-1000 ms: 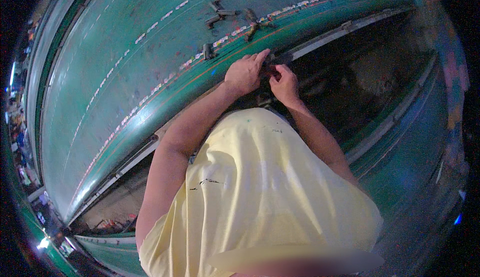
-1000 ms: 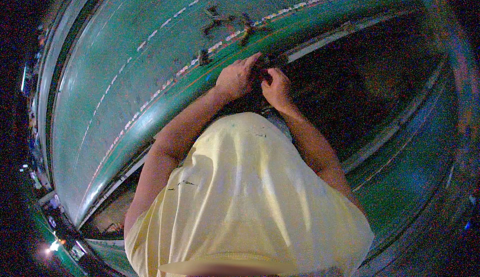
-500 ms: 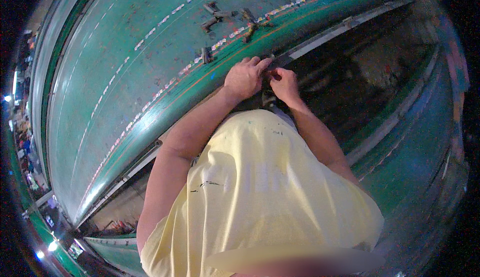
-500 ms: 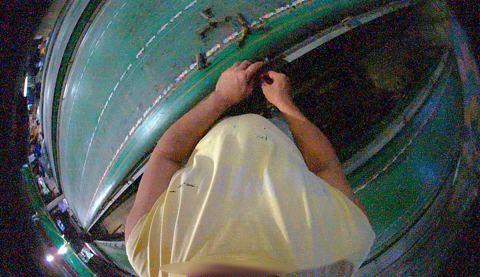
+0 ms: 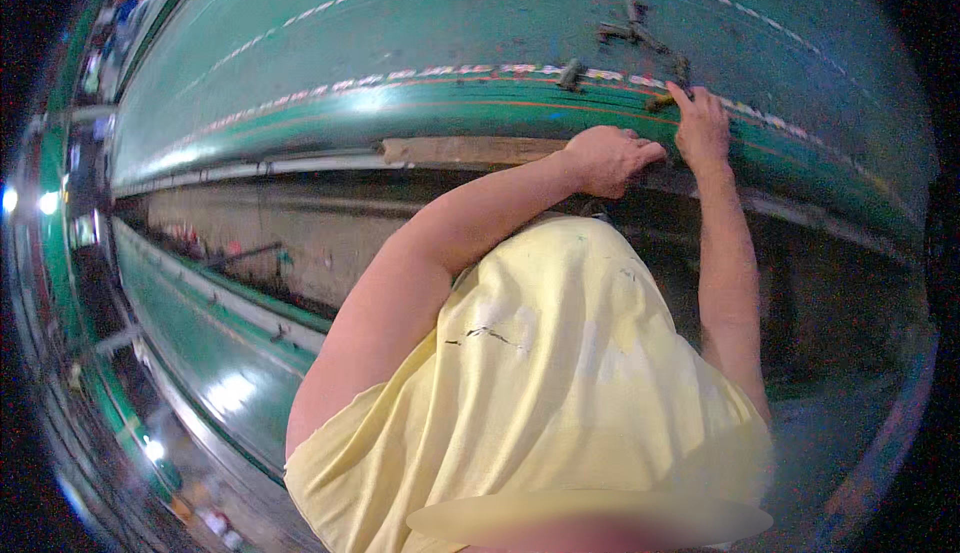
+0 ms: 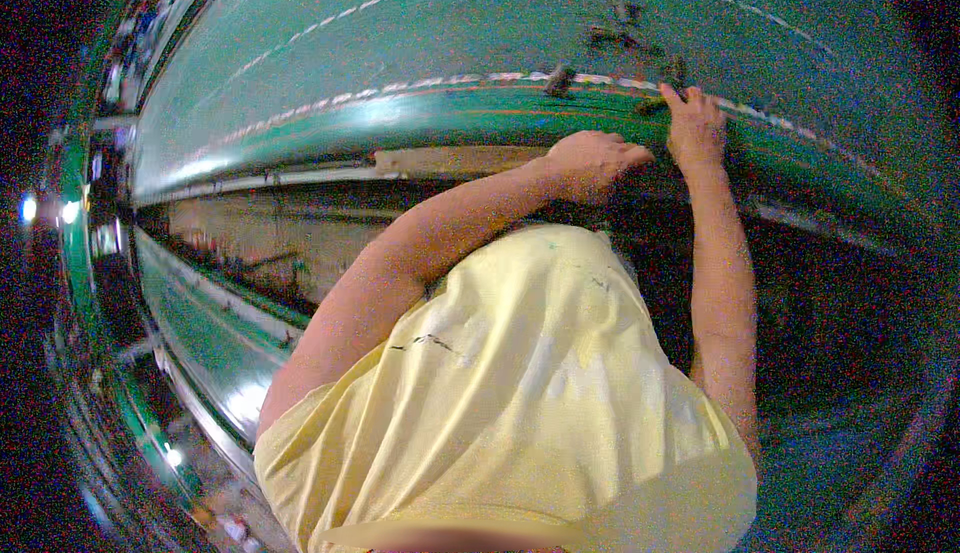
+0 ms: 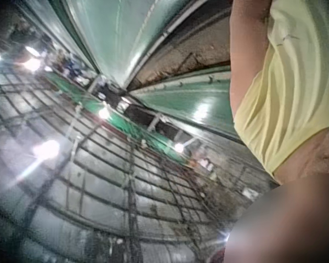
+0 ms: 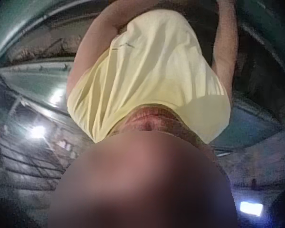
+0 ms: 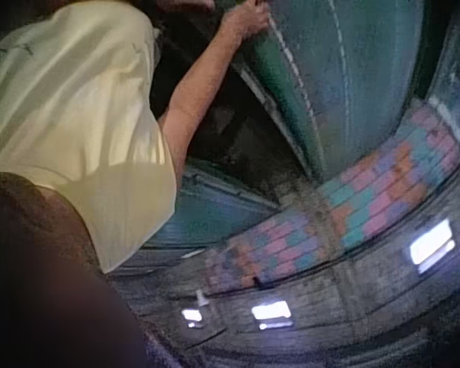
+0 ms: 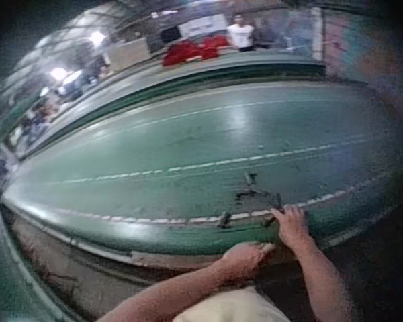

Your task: The person uses a hammer and a small metal tool to repeatedly tap and adjust fasteners along the edge of a green boat hull. They move along the hull, striking fasteners and occasionally repositioning the tool to continue the repair.

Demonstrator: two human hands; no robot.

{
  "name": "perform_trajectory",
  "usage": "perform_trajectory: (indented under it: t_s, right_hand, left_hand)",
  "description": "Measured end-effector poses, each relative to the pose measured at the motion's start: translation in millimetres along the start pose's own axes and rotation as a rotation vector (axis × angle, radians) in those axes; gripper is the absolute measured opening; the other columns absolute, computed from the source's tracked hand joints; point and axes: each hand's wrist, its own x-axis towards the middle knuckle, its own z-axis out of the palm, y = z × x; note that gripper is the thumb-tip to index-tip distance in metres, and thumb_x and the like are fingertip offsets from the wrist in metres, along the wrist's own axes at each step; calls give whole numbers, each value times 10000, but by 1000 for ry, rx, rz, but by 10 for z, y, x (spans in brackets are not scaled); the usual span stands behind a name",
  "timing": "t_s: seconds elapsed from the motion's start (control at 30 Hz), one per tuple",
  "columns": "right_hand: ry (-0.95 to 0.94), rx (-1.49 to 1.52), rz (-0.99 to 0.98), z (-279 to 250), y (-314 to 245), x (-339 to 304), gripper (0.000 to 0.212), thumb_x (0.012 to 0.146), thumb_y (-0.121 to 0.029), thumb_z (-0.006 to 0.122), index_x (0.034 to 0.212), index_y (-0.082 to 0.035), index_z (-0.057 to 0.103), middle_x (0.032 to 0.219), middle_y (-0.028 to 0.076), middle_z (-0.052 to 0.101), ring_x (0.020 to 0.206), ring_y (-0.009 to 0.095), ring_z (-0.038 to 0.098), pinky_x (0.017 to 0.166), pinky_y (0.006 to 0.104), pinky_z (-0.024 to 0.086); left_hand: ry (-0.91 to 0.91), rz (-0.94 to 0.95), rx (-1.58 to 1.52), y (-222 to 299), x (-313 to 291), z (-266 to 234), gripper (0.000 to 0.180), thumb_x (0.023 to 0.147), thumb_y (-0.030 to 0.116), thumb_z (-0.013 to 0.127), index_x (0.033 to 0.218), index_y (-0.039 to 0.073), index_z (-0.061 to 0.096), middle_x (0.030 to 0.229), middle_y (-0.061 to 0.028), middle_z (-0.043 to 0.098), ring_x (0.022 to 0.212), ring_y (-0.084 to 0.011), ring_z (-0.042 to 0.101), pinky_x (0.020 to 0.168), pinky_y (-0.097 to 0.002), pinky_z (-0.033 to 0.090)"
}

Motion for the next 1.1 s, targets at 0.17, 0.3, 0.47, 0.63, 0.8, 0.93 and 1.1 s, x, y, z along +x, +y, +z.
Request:
perform_trajectory:
  t_s: [0.17,0.3,0.47,0.63,0.8,0.93,1.1]
  right_hand:
    - [-232,239,93,-200,71,135,363,883,-41,730,1237,-109,687,1245,186,705,1111,433,713,976,518,592]
    - [154,570,156,-466,-78,-333,308,869,-74,805,1144,-75,667,1099,183,751,1056,416,741,929,497,598]
    - [71,787,222,-855,-485,-1110,237,986,-128,791,1212,-62,771,1099,144,758,1046,300,741,936,381,569]
    - [629,730,72,-1413,-926,-1446,113,966,-113,791,1024,-46,721,1050,117,714,987,309,681,905,447,540]
    - [316,596,47,-784,-1105,-1646,105,928,-56,774,977,-73,682,991,116,657,977,356,645,885,491,493]
    - [451,736,119,-808,-1227,-1656,87,960,-58,745,960,-57,658,933,122,643,884,348,649,838,468,512]
    - [856,662,56,-1181,-1313,-1626,74,999,-64,707,960,-48,646,937,153,666,876,345,660,794,463,540]
  left_hand:
    - [-52,-64,-14,98,14,-102,672,839,213,817,1457,150,561,1197,-176,768,1159,-421,736,969,-554,608]
    - [-51,-94,-95,55,14,-77,662,826,163,804,1442,128,561,1210,-202,756,1182,-422,725,989,-545,596]
    - [-3,-70,-113,-40,-45,-99,757,840,183,802,1520,121,478,1222,-189,765,1165,-430,729,977,-543,602]
    - [30,-73,-157,-133,-8,74,907,851,195,800,1632,118,345,1203,-205,770,1123,-440,740,962,-544,606]
    - [16,-71,-128,-55,4,-12,1060,863,199,793,1722,105,181,1159,-260,761,1077,-468,744,935,-564,609]
    - [-2,-72,-67,-59,-45,-8,1082,873,210,782,1736,85,142,1136,-287,754,1048,-486,743,924,-574,608]
    - [50,-33,-76,-150,-20,37,1083,877,226,776,1735,68,134,1133,-298,750,1033,-488,742,915,-573,608]
